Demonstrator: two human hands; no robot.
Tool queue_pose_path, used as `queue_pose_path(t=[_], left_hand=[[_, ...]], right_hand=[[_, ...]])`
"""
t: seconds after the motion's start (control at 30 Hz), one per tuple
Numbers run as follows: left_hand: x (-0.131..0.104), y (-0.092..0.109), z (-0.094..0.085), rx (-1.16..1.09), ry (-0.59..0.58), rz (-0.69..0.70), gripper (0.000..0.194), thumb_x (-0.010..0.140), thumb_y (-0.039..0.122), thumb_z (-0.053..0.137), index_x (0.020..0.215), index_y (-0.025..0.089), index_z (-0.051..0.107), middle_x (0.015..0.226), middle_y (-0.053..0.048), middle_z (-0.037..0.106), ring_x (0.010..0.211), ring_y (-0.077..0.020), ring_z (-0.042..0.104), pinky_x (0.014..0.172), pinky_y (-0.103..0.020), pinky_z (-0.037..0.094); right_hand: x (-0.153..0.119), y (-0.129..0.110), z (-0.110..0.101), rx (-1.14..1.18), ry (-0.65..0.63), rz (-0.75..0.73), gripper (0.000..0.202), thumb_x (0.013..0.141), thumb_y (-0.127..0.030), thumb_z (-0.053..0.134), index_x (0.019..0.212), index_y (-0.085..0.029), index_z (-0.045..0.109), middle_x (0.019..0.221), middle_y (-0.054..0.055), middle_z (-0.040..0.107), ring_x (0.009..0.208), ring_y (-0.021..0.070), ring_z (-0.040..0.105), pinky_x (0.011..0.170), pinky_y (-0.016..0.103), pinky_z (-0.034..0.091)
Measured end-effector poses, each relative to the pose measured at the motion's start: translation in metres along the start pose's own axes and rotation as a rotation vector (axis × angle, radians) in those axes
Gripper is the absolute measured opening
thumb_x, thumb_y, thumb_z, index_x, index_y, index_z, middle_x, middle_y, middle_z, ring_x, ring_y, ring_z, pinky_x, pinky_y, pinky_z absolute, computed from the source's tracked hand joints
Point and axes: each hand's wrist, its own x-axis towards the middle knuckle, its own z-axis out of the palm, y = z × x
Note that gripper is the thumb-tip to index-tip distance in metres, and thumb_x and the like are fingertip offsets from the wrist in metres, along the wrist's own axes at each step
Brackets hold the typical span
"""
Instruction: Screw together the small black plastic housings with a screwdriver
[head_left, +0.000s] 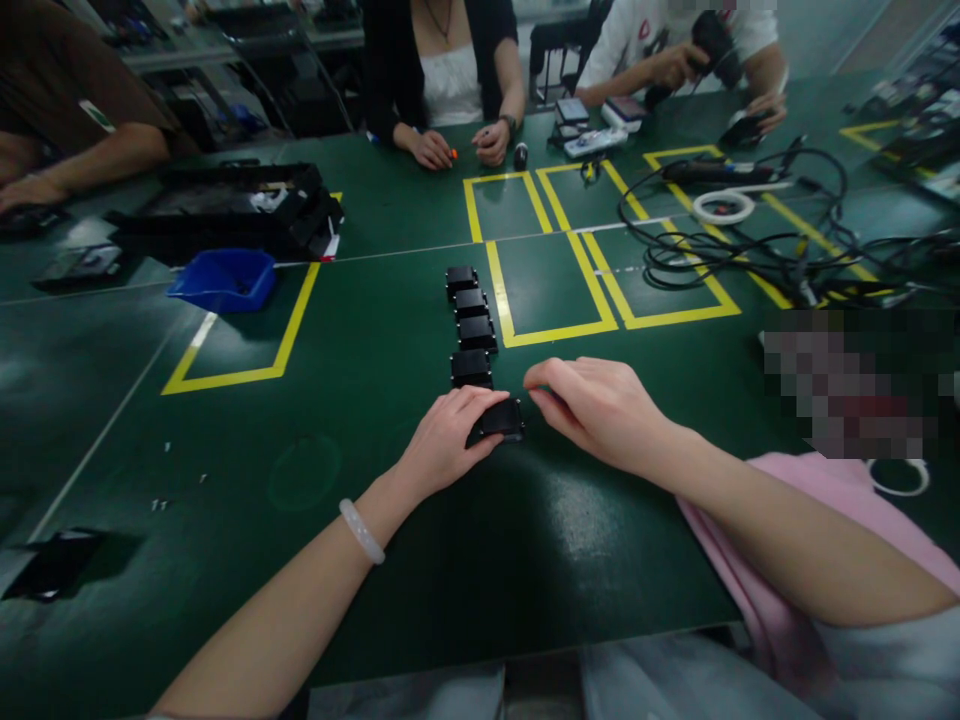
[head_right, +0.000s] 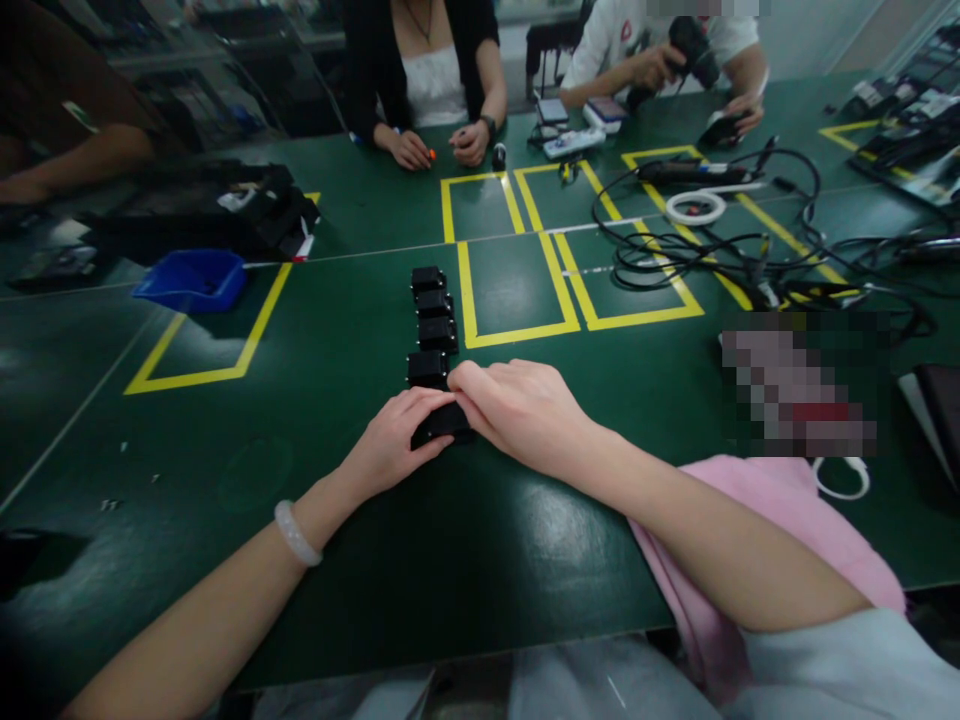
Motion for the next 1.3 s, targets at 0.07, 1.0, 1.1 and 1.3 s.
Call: queue_pose_path(t=[0.07,1.0,1.1,1.3], left_hand=[[-0.0003,0.0003,-0.0001,0.001,-0.009,0.000,0.042,0.087,0.028,0.058,0.127,0.022,0.046,0.121,-0.008,0.056,0.112,-0.0250,0.052,0.096,-0.044,0.042],[-0.0003,0.0024,0.0002,-0.004,-0.002,-0.014,0.041,0.089,0.029,0.056,0.128,0.021,0.046,0.122,-0.008,0.055,0.111,-0.0249,0.052,0.095,-0.043,0.043],[-0.0004,0.0027,0.0001,0.001,-0.003,-0.017,0.041,0.089,0.029,0.056,0.128,0.021,0.046,0.122,-0.008,0.055,0.111,-0.0246,0.052,0.094,-0.042,0.043],[-0.0005,0.0010,0.0016,0.012,0.004,-0.012,0.043,0.088,0.030,0.057,0.128,0.021,0.046,0.122,-0.008,0.056,0.111,-0.0244,0.052,0.095,-0.042,0.042]], right_hand=[[-0.0004,0.0003,0.0002,0.020,0.001,0.000,0.020,0.094,-0.022,0.037,0.097,-0.016,0.055,0.084,0.006,0.068,0.071,0.0151,0.062,0.063,0.027,0.039],[-0.0014,0.0017,0.0002,-0.012,0.013,-0.024,0.018,0.094,-0.028,0.041,0.092,-0.016,0.055,0.073,0.003,0.066,0.059,0.0135,0.056,0.058,0.026,0.037],[-0.0011,0.0014,0.0010,-0.011,0.024,-0.026,0.016,0.093,-0.022,0.041,0.096,-0.015,0.055,0.077,0.004,0.067,0.062,0.0137,0.057,0.060,0.026,0.038],[0.0002,0.0006,-0.0009,-0.008,0.029,-0.041,0.017,0.093,-0.027,0.043,0.094,-0.015,0.056,0.070,0.002,0.064,0.059,0.0135,0.055,0.057,0.026,0.038]])
